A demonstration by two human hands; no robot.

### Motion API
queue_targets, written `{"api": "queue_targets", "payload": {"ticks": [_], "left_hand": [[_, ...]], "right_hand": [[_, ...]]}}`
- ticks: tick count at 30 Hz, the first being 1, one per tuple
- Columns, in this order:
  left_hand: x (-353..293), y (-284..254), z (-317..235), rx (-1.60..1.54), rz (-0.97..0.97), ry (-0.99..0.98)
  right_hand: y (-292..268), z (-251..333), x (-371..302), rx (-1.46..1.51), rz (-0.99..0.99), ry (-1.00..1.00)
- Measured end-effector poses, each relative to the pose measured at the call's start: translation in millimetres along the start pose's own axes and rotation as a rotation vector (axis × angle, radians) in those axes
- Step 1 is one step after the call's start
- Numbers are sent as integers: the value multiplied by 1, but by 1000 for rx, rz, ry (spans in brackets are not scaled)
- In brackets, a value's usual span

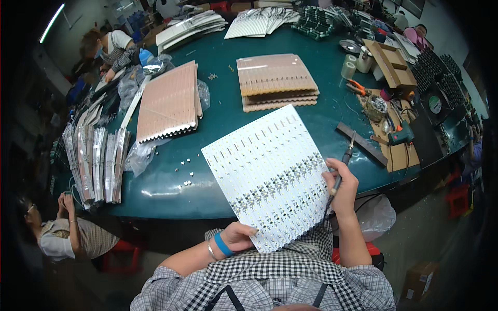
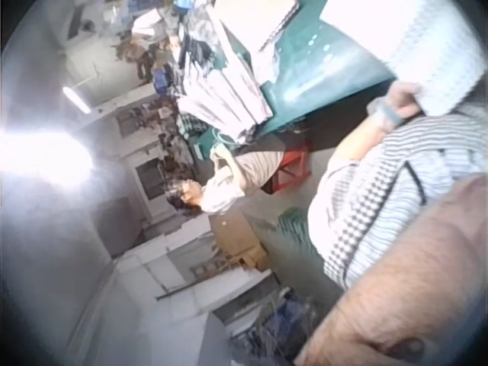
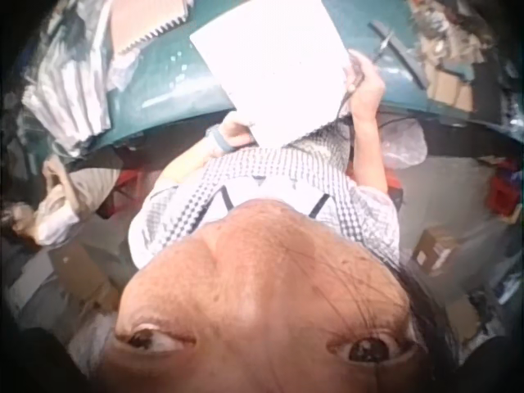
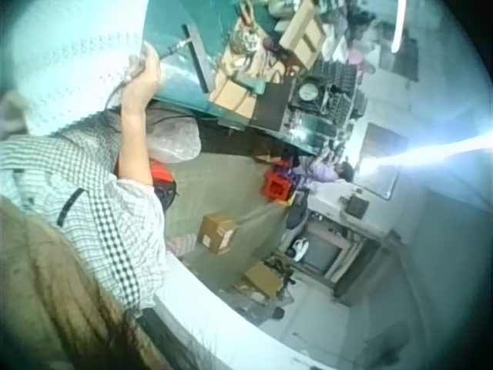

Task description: The person inserts small components into an LED circuit board panel by hand, solders them onto the board using a soldering iron, and places the panel onto a stack of panels.

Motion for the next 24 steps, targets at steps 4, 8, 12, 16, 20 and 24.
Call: {"api": "queue_targets", "payload": {"ticks": [4,8,12,16,20,24], "left_hand": [[1,-24,21,-216,-66,117],[4,-25,22,-278,-98,105],[10,-12,11,-215,-22,113],[10,-8,10,-344,-28,81],[9,-14,14,-358,-26,80],[5,-13,16,-404,-35,64]], "right_hand": [[5,7,1,-287,119,-52],[9,13,6,-493,169,-239],[1,26,0,-26,149,-126],[-38,37,-10,64,323,-87],[-52,46,-36,268,316,84],[-56,57,-52,103,474,100]]}}
Point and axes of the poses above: each hand's wrist, its own x-axis towards the middle knuckle, its own y-axis out of the palm, z = x × y, the point moved 4 cm from there along x, towards the middle knuckle, and after that the axes turned 6 degrees about y, right-handed, at the moved point
